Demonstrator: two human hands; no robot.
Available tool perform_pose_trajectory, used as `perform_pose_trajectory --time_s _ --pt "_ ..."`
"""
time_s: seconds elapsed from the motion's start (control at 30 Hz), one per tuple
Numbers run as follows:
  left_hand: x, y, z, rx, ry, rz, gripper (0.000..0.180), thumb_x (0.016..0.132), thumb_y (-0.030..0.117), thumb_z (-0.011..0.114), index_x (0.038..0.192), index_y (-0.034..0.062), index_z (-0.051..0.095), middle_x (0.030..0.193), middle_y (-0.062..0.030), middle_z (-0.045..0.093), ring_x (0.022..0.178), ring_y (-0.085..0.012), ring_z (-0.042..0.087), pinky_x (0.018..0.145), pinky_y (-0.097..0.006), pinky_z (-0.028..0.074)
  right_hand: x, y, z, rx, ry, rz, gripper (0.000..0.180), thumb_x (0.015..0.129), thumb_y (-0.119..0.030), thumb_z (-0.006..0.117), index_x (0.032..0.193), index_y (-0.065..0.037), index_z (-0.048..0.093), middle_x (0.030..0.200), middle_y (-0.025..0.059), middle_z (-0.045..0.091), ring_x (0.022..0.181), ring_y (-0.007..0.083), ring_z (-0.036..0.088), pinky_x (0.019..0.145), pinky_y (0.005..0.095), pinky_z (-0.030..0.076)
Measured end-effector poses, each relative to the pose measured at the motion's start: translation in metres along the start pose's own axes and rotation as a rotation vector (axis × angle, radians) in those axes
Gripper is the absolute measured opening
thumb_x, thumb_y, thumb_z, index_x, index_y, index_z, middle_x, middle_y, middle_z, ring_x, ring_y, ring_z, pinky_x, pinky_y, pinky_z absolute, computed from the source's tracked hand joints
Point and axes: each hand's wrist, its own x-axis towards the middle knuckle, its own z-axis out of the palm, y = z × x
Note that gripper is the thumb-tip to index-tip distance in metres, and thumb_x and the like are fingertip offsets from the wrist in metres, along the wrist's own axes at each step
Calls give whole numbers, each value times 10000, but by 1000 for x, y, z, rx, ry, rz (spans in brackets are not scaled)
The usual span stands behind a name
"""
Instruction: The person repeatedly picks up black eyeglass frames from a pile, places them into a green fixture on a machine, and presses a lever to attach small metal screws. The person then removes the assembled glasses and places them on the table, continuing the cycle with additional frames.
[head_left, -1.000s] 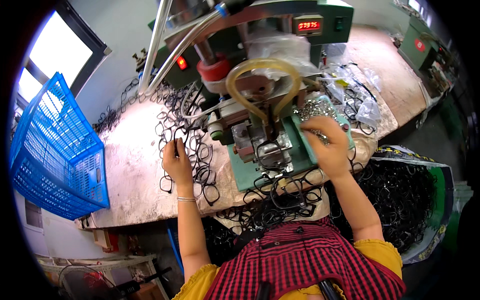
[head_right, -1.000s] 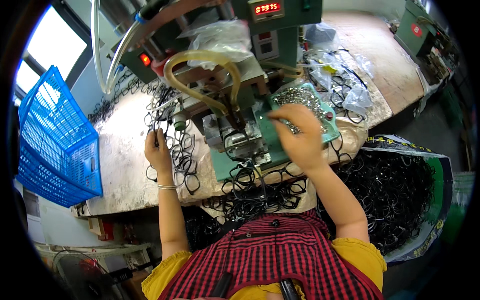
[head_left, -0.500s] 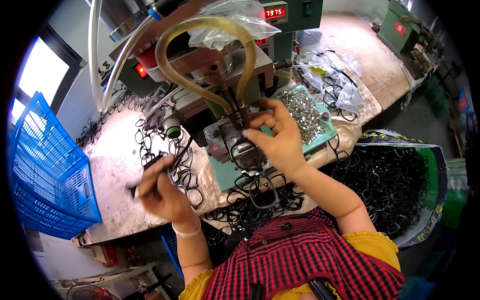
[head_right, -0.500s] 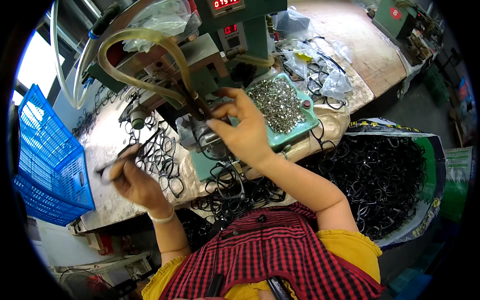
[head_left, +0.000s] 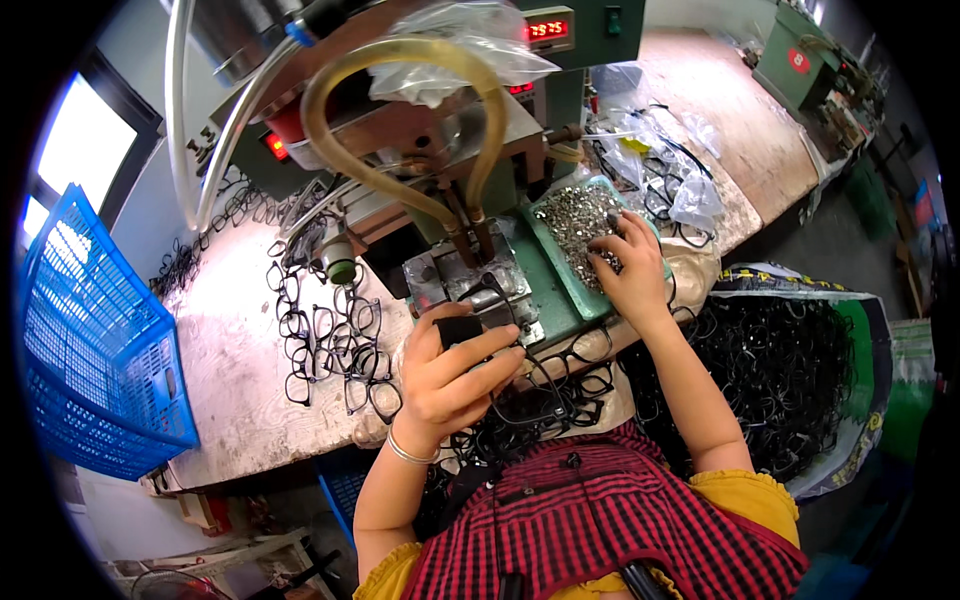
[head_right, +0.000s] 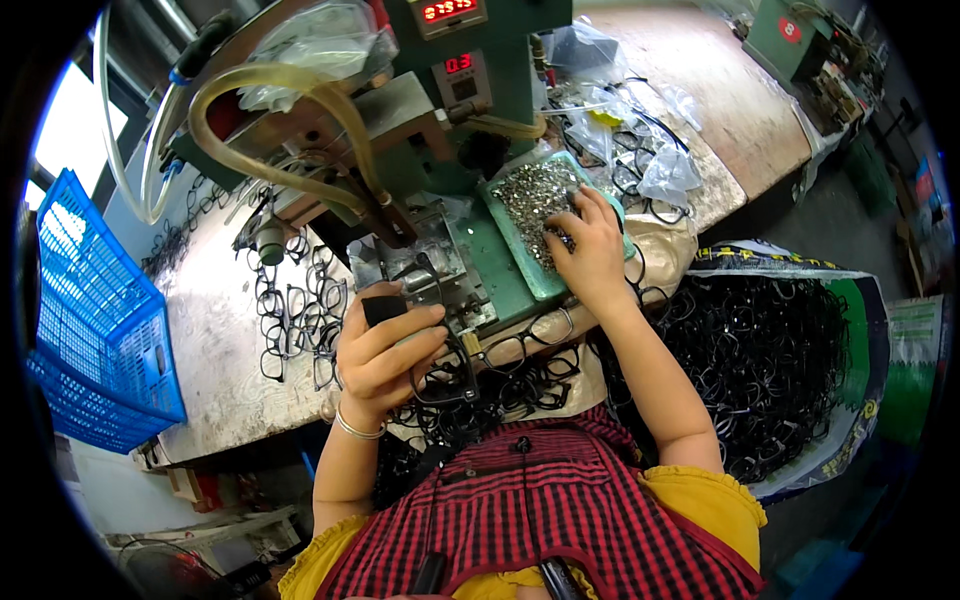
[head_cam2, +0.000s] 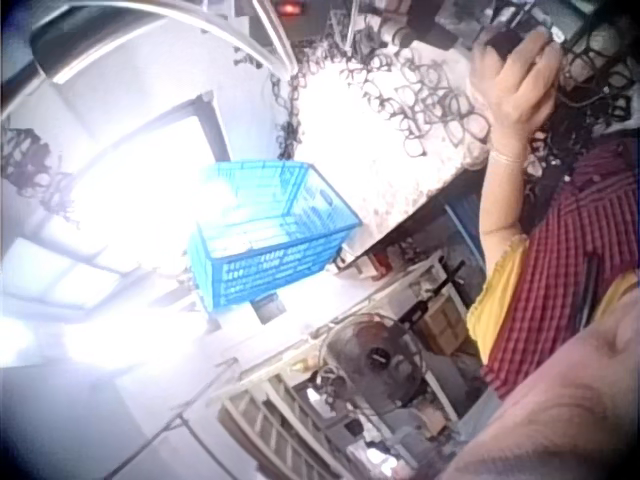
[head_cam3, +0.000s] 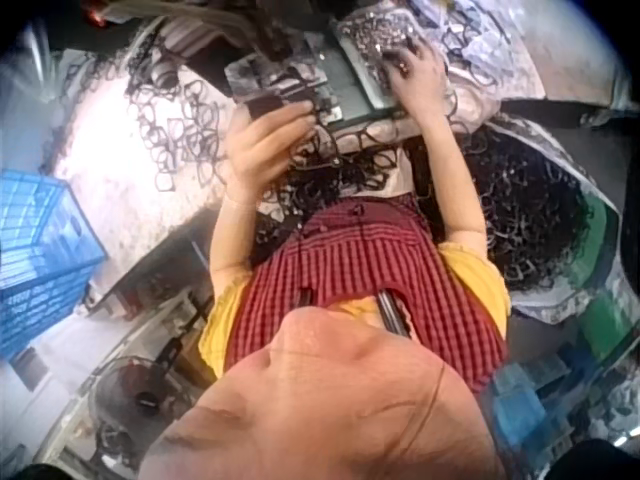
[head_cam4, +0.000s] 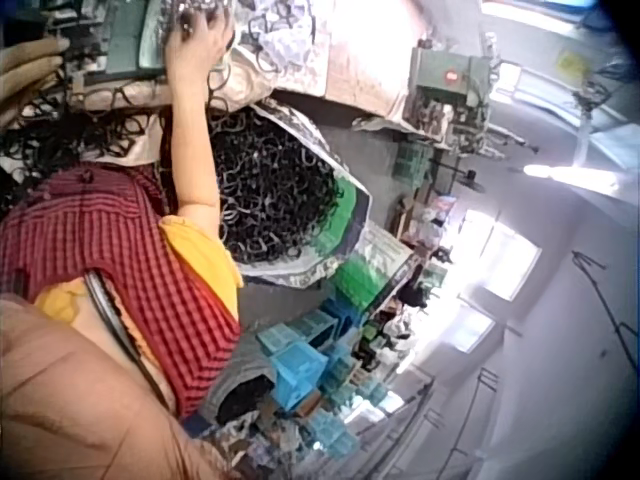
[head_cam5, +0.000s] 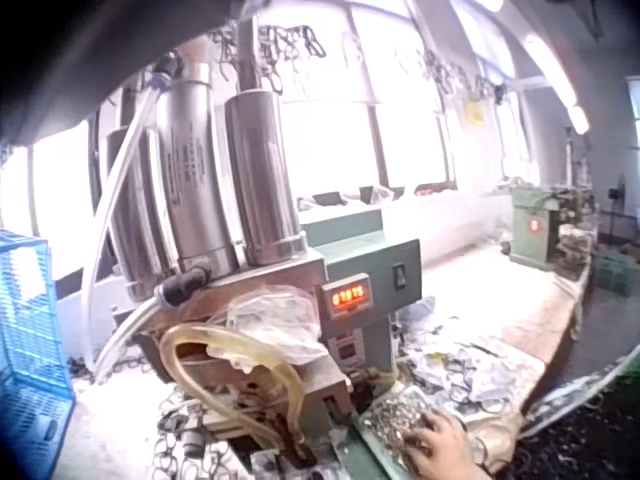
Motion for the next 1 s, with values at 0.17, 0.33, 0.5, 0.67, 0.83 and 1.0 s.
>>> perform_pose_trajectory --time_s 0.17,0.33,0.5,0.67,0.83,1.0 --pt "5 -3 -1 -10 -14 11 224 708 105 820 919 85 744 993 -67 744 873 -346 627 790 -420 533 3 -12 9 56 23 -127 150 775 -133 749 913 -92 707 1257 180 609 1301 379 498 1034 486 436" --pt "-12 8 2 38 -25 -83 220 765 86 793 977 80 736 1071 -96 739 973 -334 683 986 -479 508 28 -17 22 -206 -25 -156 218 787 -128 708 974 -35 644 1333 174 575 1315 366 491 948 475 504" --pt "-83 35 -18 277 291 -272 240 779 59 739 1017 60 715 1127 -146 724 1052 -325 684 1026 -486 476 18 1 14 17 165 -54 135 806 -63 743 928 -16 711 1087 159 697 1071 356 643 938 426 505" --pt "-75 22 -111 566 821 -618 201 1036 12 462 1144 -77 606 1196 -181 660 1091 -241 638 1011 -354 496 -11 12 0 811 330 572 204 1001 -101 601 1127 6 720 1090 62 718 978 125 646 904 260 495" --pt "-76 -39 -114 725 196 -672 146 900 31 679 1043 49 703 1245 -121 664 1157 -286 596 1010 -396 460 15 -4 37 858 347 480 200 980 -101 633 1137 -5 712 1065 55 713 968 115 638 877 235 489" --pt "-123 -106 -48 758 -408 -934 189 772 175 758 918 61 723 1213 -143 652 1039 -347 586 936 -450 453 33 -10 46 827 316 456 158 935 -114 703 1042 -4 743 959 22 730 884 88 636 823 237 494"
